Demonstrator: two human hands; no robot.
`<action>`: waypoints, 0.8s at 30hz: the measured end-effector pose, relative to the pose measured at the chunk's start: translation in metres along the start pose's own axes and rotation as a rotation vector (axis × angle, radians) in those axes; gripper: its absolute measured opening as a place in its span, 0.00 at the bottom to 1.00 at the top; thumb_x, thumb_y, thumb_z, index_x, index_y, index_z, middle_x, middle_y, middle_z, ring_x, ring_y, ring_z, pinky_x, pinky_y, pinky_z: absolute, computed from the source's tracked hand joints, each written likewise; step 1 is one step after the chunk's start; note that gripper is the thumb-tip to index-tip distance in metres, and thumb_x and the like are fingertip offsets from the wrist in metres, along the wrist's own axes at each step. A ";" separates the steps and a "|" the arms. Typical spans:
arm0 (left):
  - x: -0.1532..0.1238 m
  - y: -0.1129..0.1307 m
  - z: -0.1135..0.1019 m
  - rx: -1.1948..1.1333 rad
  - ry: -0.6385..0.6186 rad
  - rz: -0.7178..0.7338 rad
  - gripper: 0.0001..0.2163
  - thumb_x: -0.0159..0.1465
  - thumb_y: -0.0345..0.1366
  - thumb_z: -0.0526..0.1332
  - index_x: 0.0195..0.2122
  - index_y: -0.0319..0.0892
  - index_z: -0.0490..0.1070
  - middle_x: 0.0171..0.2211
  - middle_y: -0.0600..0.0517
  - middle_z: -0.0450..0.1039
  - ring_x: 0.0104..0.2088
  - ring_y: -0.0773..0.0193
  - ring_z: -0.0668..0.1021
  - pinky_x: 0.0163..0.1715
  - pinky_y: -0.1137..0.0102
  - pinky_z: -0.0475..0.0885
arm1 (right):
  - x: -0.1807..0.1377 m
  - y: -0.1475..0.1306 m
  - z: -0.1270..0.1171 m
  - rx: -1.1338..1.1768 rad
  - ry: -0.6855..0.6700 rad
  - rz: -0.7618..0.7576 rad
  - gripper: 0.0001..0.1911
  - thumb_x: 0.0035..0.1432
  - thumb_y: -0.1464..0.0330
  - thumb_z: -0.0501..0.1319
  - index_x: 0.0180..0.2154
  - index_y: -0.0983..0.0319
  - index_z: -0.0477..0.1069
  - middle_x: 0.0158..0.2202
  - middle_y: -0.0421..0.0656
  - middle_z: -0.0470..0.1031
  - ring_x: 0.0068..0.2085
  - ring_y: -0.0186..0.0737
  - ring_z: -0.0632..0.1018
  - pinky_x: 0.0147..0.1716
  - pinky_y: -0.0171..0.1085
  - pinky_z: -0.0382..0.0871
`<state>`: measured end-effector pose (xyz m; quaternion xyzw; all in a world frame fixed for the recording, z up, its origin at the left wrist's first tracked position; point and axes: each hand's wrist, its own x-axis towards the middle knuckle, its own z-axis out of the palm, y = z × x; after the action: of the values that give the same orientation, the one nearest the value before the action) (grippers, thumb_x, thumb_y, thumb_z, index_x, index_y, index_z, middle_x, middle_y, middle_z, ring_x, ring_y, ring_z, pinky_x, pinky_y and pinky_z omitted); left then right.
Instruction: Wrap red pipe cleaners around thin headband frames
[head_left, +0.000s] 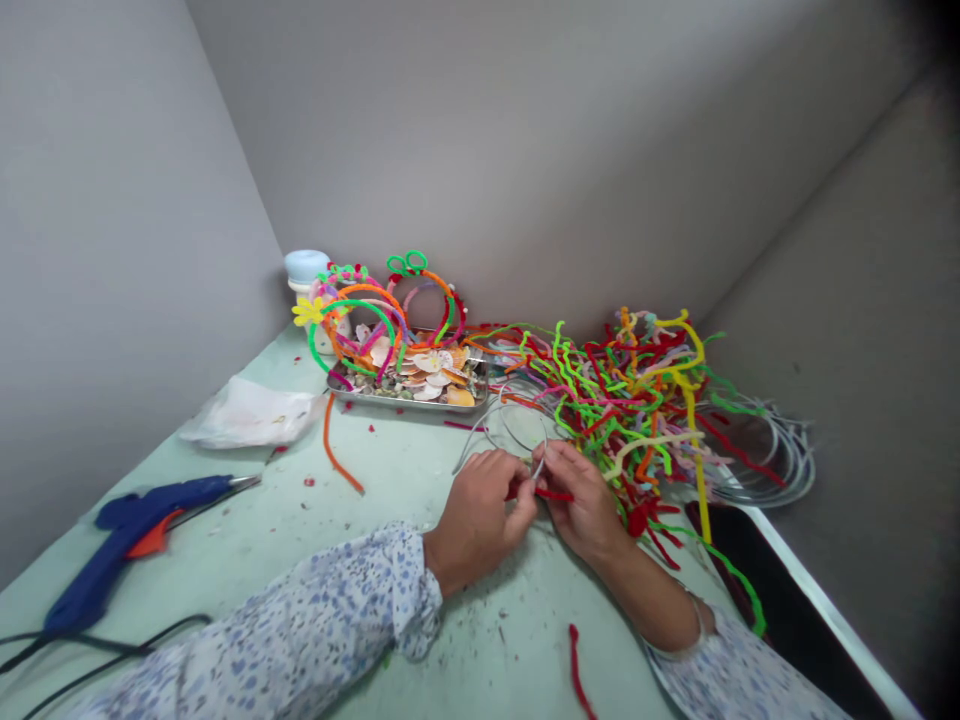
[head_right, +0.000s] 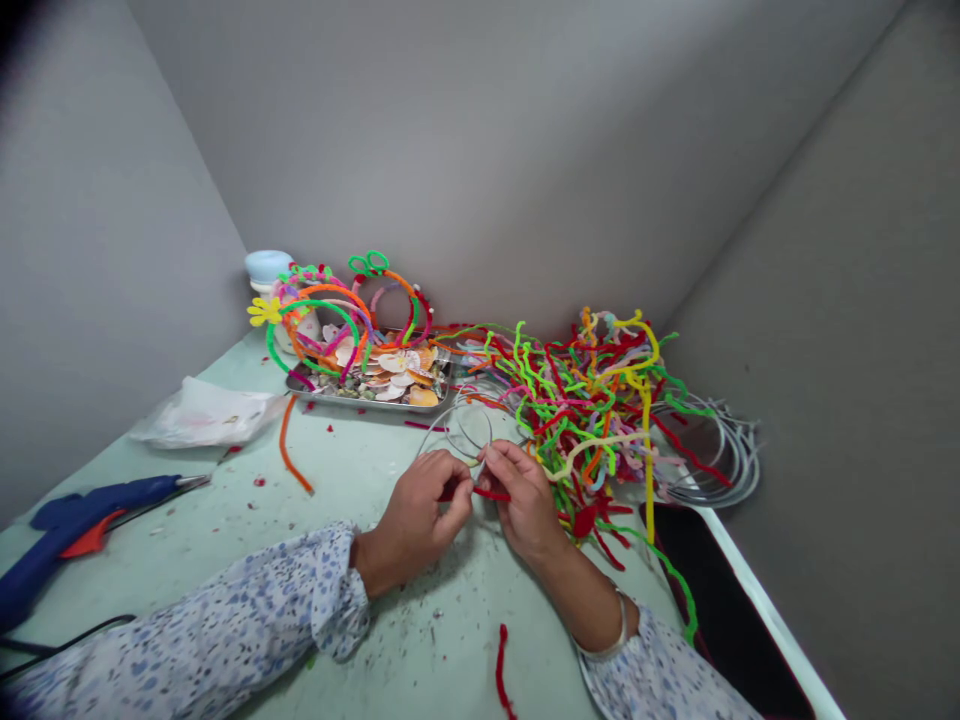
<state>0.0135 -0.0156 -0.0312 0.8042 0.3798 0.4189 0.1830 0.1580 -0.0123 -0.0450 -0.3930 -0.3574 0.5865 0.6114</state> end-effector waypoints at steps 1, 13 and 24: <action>-0.001 0.000 -0.001 -0.014 -0.013 0.003 0.03 0.62 0.30 0.54 0.31 0.41 0.64 0.29 0.51 0.68 0.31 0.63 0.69 0.34 0.67 0.63 | 0.000 0.000 0.000 0.002 -0.004 0.001 0.10 0.50 0.60 0.68 0.28 0.59 0.74 0.22 0.36 0.66 0.24 0.32 0.65 0.23 0.30 0.60; -0.001 0.000 0.002 0.033 0.033 0.000 0.03 0.61 0.30 0.55 0.31 0.42 0.64 0.28 0.51 0.68 0.32 0.62 0.69 0.33 0.67 0.63 | 0.001 -0.001 0.001 -0.030 -0.004 -0.029 0.09 0.50 0.60 0.67 0.27 0.59 0.73 0.22 0.37 0.65 0.24 0.34 0.65 0.25 0.33 0.60; 0.001 -0.002 0.002 0.085 0.086 0.035 0.03 0.60 0.28 0.56 0.30 0.42 0.64 0.27 0.52 0.68 0.31 0.62 0.69 0.33 0.67 0.64 | 0.000 0.000 0.003 -0.056 -0.057 -0.068 0.08 0.48 0.63 0.68 0.29 0.58 0.73 0.27 0.38 0.68 0.29 0.36 0.68 0.33 0.36 0.64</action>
<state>0.0145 -0.0137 -0.0335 0.7989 0.3908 0.4398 0.1246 0.1556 -0.0122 -0.0441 -0.3806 -0.4041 0.5663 0.6092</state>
